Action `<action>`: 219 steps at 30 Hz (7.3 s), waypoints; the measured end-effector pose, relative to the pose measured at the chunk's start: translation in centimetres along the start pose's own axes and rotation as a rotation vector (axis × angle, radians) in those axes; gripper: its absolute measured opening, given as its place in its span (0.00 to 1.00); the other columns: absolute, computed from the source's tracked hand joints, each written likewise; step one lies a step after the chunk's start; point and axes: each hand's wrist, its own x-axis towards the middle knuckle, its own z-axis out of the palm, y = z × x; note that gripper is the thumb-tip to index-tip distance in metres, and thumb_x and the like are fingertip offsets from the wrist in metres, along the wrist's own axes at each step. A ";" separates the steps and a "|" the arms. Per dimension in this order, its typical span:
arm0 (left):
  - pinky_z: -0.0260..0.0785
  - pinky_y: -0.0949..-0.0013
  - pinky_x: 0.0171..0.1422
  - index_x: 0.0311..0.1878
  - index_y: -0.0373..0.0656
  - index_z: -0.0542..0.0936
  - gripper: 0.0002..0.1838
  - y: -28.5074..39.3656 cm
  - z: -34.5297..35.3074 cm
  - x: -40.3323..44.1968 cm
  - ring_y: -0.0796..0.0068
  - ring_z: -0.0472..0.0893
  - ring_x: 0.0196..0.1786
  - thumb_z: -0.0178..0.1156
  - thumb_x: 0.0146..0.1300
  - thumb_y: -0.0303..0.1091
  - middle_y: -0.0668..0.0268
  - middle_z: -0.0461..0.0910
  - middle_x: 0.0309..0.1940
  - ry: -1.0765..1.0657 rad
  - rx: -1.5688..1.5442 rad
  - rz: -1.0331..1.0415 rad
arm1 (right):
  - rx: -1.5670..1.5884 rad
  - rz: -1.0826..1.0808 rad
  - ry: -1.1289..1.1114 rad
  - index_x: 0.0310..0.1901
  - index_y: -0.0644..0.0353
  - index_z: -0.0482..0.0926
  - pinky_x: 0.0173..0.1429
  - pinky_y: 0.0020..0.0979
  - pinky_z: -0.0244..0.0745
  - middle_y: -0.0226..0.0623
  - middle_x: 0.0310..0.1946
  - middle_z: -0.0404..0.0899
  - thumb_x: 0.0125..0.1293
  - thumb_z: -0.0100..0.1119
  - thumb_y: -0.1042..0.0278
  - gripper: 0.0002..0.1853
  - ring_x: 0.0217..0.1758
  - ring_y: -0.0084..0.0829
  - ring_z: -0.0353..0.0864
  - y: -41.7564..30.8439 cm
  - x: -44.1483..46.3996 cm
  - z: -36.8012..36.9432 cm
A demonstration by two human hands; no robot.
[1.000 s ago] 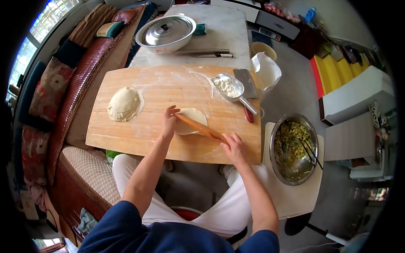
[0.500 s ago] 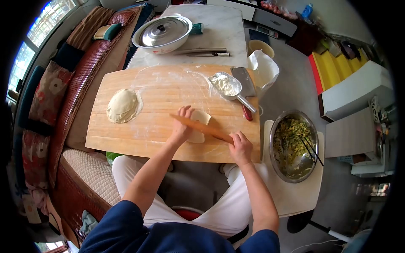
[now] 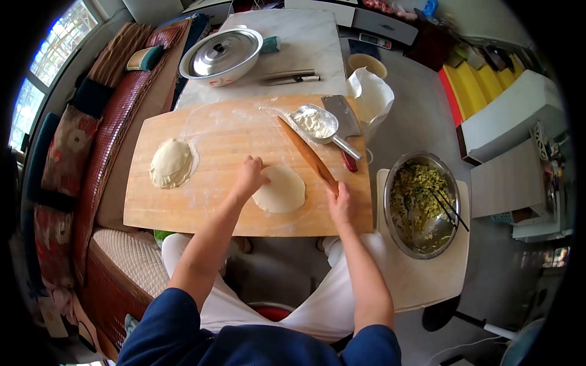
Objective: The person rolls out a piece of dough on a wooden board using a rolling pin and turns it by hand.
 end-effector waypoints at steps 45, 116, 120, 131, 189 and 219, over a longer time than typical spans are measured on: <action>0.67 0.53 0.67 0.58 0.43 0.79 0.19 -7.0 -2.7 -2.7 0.59 0.75 0.64 0.67 0.64 0.33 0.58 0.78 0.60 0.454 0.106 0.123 | 0.163 0.135 0.113 0.45 0.57 0.78 0.39 0.49 0.75 0.47 0.35 0.83 0.66 0.65 0.59 0.12 0.38 0.55 0.83 -0.6 -0.2 0.4; 0.48 0.50 0.83 0.79 0.42 0.58 0.45 -4.5 -1.0 -7.5 0.55 0.53 0.82 0.62 0.65 0.53 0.60 0.55 0.81 0.096 0.212 0.195 | -0.232 -0.512 -0.223 0.56 0.41 0.83 0.76 0.48 0.57 0.30 0.66 0.74 0.61 0.69 0.62 0.20 0.73 0.40 0.66 -0.7 5.6 4.4; 0.45 0.48 0.84 0.80 0.42 0.57 0.50 -3.8 -1.2 -16.1 0.51 0.52 0.83 0.66 0.60 0.55 0.59 0.54 0.81 -0.020 0.189 0.382 | -0.225 -0.549 -0.335 0.57 0.41 0.83 0.78 0.50 0.54 0.31 0.67 0.73 0.62 0.69 0.62 0.20 0.76 0.41 0.63 0.1 1.6 0.9; 0.47 0.42 0.82 0.79 0.43 0.58 0.44 -6.9 -2.0 -7.3 0.46 0.52 0.82 0.61 0.66 0.54 0.60 0.54 0.81 0.116 0.135 0.228 | -0.256 -0.540 -0.294 0.58 0.40 0.82 0.74 0.48 0.58 0.29 0.65 0.75 0.62 0.68 0.62 0.20 0.72 0.37 0.67 -3.4 5.4 3.5; 0.41 0.47 0.85 0.77 0.51 0.64 0.44 -3.8 -0.6 -8.7 0.54 0.50 0.83 0.66 0.61 0.55 0.69 0.57 0.81 -0.020 0.191 0.493 | -0.049 -0.180 -0.300 0.58 0.60 0.80 0.58 0.42 0.76 0.43 0.50 0.83 0.67 0.65 0.65 0.19 0.55 0.48 0.81 -1.6 0.5 -5.7; 0.43 0.46 0.84 0.78 0.42 0.60 0.42 -3.1 1.3 -13.5 0.51 0.52 0.83 0.60 0.67 0.53 0.54 0.55 0.80 0.297 -0.077 -0.011 | 0.054 -0.328 -0.345 0.56 0.55 0.81 0.55 0.40 0.74 0.40 0.45 0.81 0.56 0.70 0.72 0.24 0.52 0.44 0.79 -1.6 1.0 -3.9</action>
